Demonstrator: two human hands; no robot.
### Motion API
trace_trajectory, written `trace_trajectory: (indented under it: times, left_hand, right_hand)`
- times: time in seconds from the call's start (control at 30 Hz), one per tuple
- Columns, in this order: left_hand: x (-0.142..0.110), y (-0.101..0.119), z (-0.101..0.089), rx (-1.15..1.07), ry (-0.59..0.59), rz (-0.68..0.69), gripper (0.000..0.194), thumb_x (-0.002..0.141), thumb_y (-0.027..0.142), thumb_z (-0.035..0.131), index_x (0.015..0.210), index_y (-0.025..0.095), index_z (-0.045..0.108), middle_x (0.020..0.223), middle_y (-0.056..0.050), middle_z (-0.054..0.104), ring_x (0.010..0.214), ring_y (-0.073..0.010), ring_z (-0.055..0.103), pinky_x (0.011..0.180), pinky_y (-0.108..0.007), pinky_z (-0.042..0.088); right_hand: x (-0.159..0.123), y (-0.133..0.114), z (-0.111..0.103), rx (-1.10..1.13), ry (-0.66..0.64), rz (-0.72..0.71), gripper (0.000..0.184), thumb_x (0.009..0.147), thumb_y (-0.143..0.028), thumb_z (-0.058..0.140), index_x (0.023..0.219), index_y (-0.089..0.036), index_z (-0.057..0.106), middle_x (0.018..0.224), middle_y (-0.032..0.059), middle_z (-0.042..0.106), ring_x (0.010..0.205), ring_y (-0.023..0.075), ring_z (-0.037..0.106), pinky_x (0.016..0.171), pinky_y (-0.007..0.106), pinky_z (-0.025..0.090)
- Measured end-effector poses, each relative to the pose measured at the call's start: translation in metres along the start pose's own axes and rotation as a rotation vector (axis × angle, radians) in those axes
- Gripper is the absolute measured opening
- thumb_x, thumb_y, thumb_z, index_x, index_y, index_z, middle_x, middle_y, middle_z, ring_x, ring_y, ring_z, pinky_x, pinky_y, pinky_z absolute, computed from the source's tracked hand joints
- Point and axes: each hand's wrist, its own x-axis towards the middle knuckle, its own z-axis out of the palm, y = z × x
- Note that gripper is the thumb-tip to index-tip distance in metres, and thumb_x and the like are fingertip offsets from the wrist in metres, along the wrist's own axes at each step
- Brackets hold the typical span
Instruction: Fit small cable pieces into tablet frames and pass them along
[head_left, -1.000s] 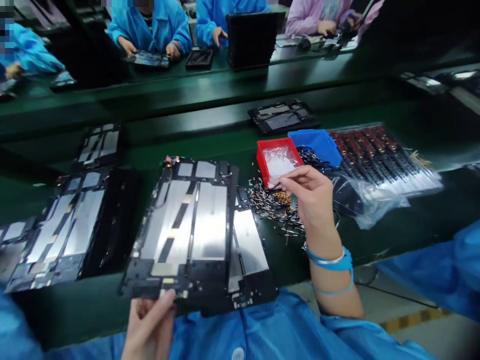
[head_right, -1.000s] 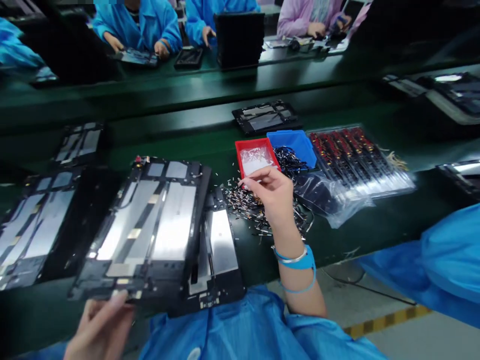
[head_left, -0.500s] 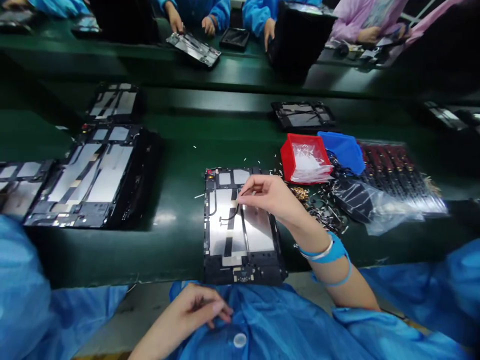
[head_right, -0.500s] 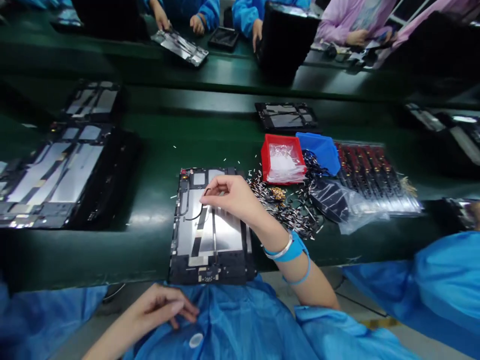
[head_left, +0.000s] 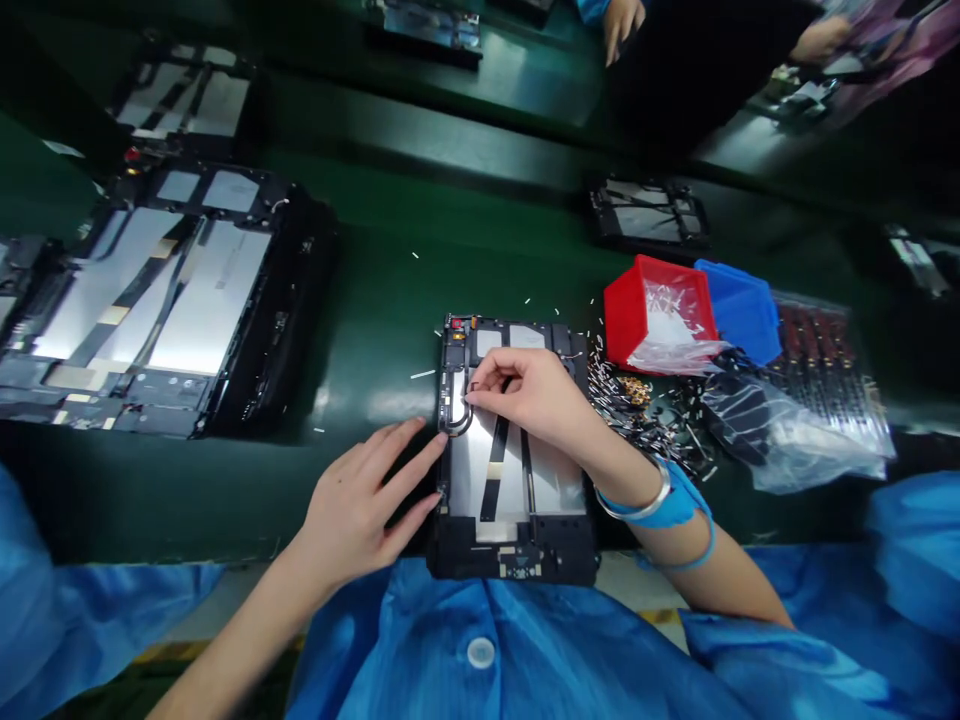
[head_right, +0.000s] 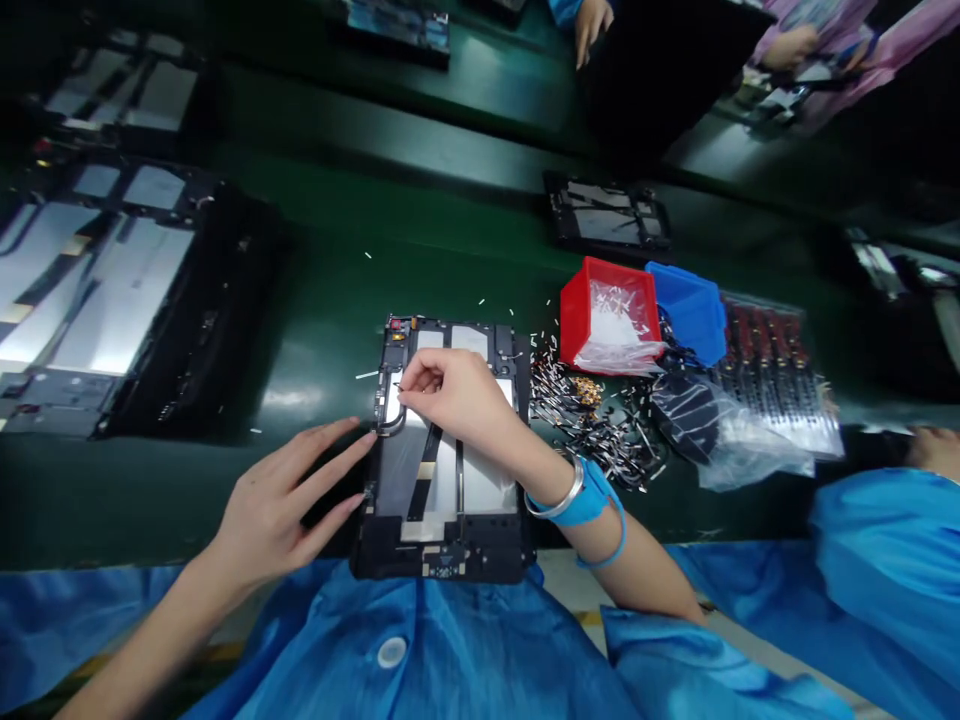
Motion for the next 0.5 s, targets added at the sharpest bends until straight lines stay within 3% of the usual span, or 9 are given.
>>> trace_trajectory:
  times: [0.2, 0.33, 0.5]
  left_hand:
    - [0.001, -0.001, 0.005, -0.014, 0.002, 0.014, 0.040, 0.088, 0.022, 0.055, 0.126, 0.008, 0.054, 0.121, -0.020, 0.062, 0.105, -0.0295, 0.063, 0.081, -0.037, 0.054]
    - [0.008, 0.001, 0.005, -0.014, -0.010, -0.008, 0.037, 0.090, 0.026, 0.053, 0.122, 0.008, 0.055, 0.119, -0.020, 0.063, 0.106, -0.0298, 0.062, 0.081, -0.037, 0.053]
    - [0.020, 0.000, 0.000, 0.044, -0.066, 0.077, 0.043, 0.092, 0.036, 0.049, 0.128, 0.013, 0.053, 0.133, -0.022, 0.055, 0.119, -0.0346, 0.055, 0.085, -0.042, 0.049]
  right_hand:
    - [0.001, -0.005, -0.004, -0.183, 0.020, 0.001, 0.008, 0.072, -0.015, 0.067, 0.065, -0.017, 0.064, 0.059, -0.0032, 0.063, 0.055, 0.0075, 0.052, 0.054, 0.023, 0.037]
    - [0.005, -0.003, -0.008, -0.265, 0.016, 0.000, 0.009, 0.070, -0.015, 0.070, 0.062, -0.017, 0.065, 0.054, -0.0053, 0.058, 0.052, 0.0065, 0.047, 0.052, 0.023, 0.032]
    - [0.005, 0.000, -0.009, -0.262, 0.011, -0.022, 0.009, 0.070, -0.018, 0.072, 0.064, -0.018, 0.066, 0.053, -0.0064, 0.055, 0.051, 0.0061, 0.043, 0.053, 0.023, 0.032]
